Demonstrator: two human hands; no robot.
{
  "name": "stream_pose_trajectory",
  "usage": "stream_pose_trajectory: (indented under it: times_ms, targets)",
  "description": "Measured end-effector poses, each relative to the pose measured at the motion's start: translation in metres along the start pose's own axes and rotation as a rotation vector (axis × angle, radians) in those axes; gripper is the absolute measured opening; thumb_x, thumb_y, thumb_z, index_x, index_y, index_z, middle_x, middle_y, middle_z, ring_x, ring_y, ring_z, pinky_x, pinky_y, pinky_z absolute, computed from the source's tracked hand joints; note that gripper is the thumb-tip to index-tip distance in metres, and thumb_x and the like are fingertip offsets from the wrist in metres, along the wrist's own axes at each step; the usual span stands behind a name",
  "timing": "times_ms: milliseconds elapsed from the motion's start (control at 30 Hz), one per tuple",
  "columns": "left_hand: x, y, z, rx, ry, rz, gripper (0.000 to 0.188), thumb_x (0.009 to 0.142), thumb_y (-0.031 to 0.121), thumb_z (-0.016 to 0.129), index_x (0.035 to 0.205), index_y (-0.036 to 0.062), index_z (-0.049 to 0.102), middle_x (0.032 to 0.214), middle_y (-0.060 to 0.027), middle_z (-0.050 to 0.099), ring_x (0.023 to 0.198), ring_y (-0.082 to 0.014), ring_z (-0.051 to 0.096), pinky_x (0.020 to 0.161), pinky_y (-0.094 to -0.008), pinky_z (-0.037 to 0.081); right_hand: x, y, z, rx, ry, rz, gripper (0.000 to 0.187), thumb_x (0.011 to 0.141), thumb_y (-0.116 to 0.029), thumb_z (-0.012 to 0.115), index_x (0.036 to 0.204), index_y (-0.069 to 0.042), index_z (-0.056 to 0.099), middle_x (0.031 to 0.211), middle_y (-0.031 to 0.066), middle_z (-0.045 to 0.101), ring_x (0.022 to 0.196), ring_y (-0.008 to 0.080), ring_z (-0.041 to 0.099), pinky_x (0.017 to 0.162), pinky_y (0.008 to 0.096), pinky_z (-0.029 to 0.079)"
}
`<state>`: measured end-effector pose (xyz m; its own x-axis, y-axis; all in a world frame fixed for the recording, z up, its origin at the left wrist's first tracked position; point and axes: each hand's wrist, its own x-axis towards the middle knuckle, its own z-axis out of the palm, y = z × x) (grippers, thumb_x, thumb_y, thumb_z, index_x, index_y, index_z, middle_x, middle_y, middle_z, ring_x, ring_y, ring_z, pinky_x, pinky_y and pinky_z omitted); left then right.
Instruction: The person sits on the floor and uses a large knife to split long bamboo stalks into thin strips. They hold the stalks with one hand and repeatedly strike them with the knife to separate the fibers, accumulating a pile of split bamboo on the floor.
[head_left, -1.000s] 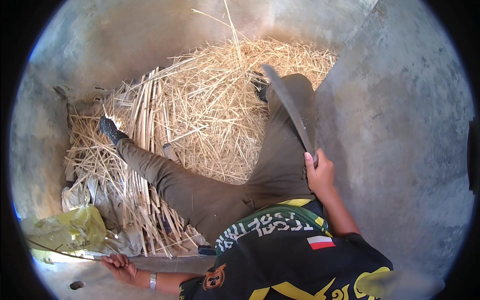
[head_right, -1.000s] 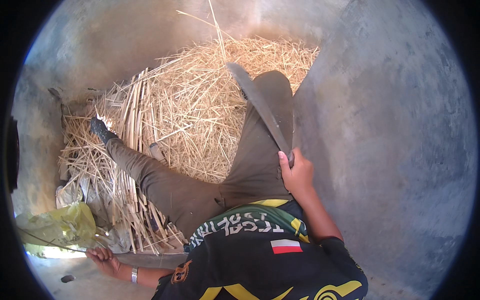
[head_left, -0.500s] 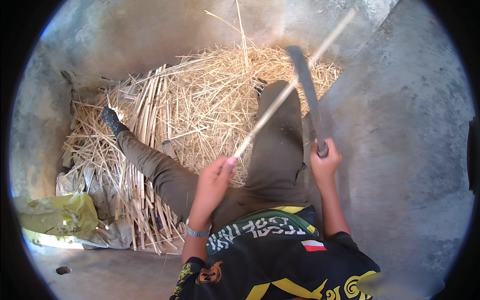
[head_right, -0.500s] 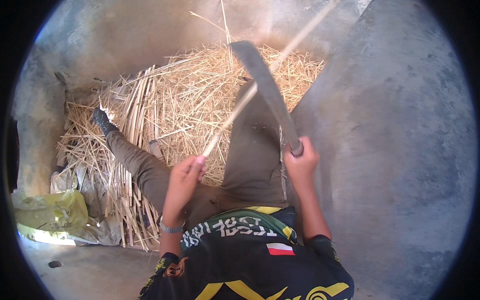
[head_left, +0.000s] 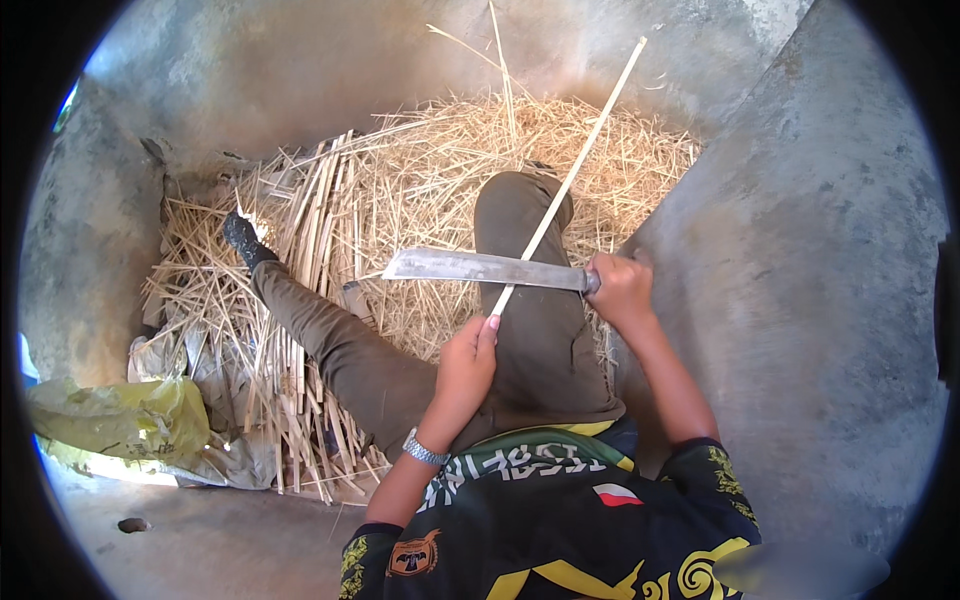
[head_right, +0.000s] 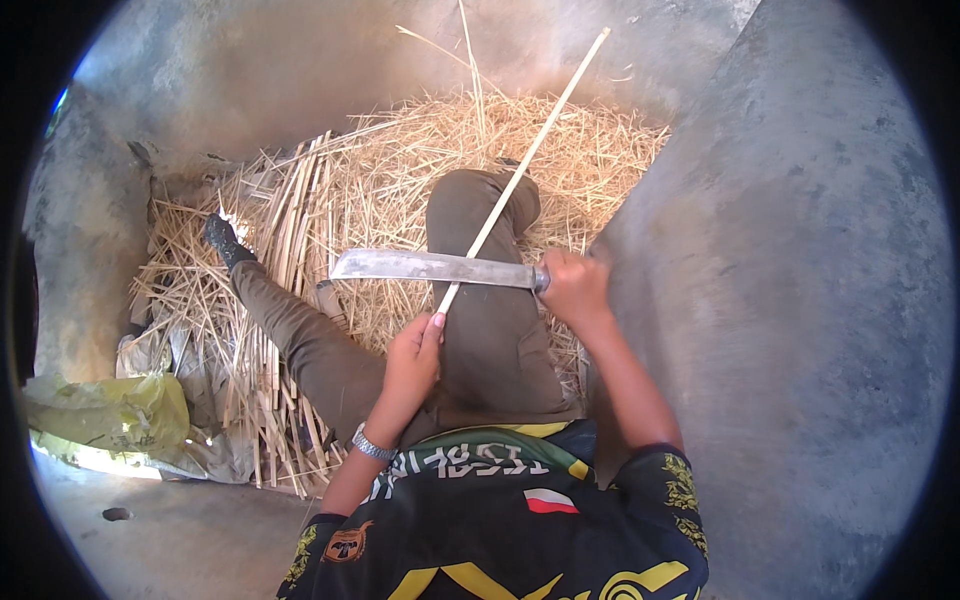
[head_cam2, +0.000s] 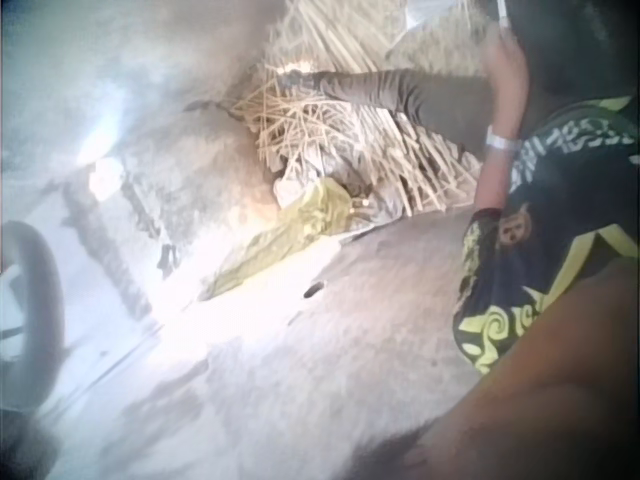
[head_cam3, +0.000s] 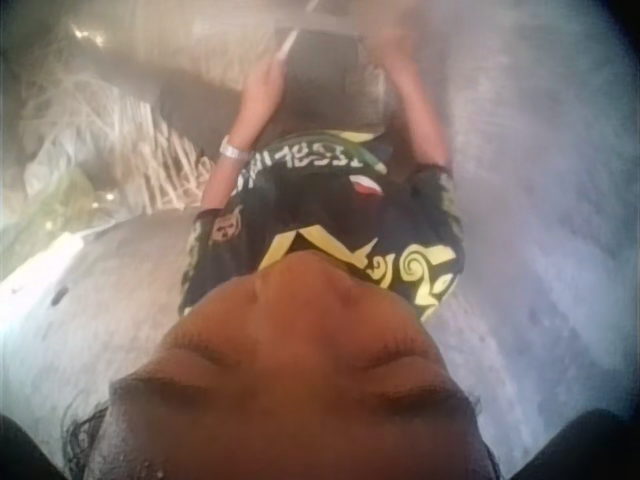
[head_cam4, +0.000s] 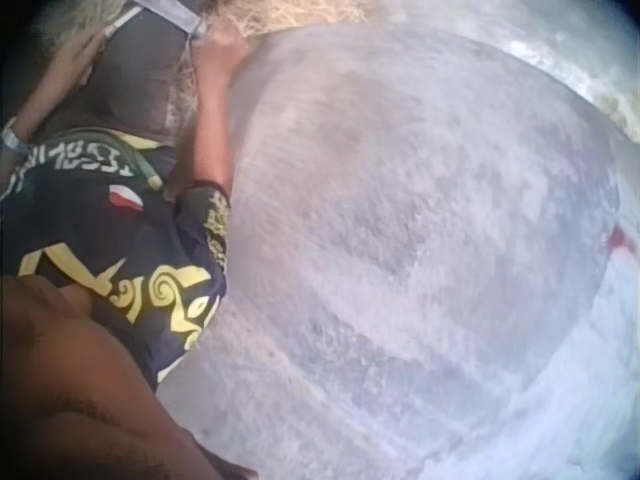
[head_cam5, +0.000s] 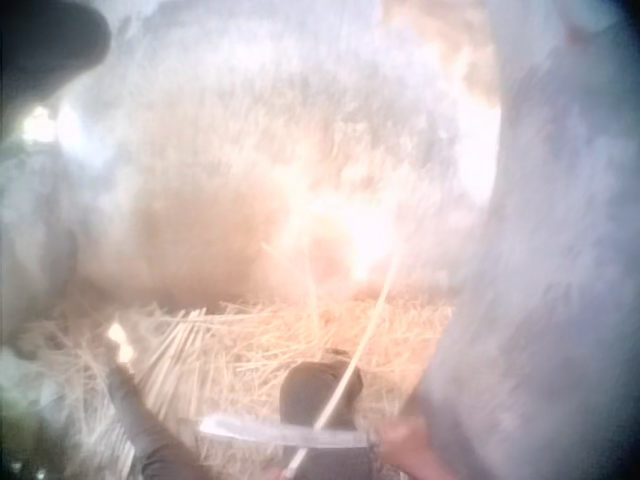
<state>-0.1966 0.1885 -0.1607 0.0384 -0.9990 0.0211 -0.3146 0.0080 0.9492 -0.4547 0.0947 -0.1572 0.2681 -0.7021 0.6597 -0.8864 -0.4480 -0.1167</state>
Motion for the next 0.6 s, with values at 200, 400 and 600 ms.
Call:
stream_pose_trajectory:
  times_ms: [200,400,600]
  targets:
    - [-0.012,0.008,-0.003,0.176,0.040,-0.024,0.035,0.106,0.029,0.056,0.084,0.0012,0.055,0.065,-0.0226,0.055,0.061,-0.0444,0.055,0.055,-0.0458,0.041,0.059,0.042,0.015,-0.316,-0.208,0.460,0.018,0.082,-0.024,0.069,0.075,-0.007,0.066,0.070,0.0140,0.068,0.064,0.0321,0.068,0.061,0.0497,0.053]
    - [-0.014,-0.003,-0.004,0.030,-0.004,-0.077,0.038,0.107,0.031,0.054,0.084,0.0007,0.054,0.061,-0.0167,0.052,0.050,-0.0295,0.051,0.052,-0.0438,0.040,0.070,0.052,-0.002,-0.212,-0.160,0.417,0.022,0.085,-0.028,0.068,0.076,-0.008,0.066,0.066,0.0119,0.067,0.063,0.0330,0.068,0.060,0.0471,0.053]
    - [0.000,0.005,-0.020,-0.500,-0.351,-0.503,0.040,0.110,0.039,0.049,0.082,0.0108,0.052,0.060,0.0070,0.039,0.049,-0.0039,0.032,0.045,-0.0217,0.027,0.049,0.043,0.004,-0.125,-0.056,0.129,0.015,0.077,-0.020,0.072,0.071,-0.009,0.063,0.060,0.0115,0.063,0.056,0.0317,0.065,0.056,0.0445,0.052]
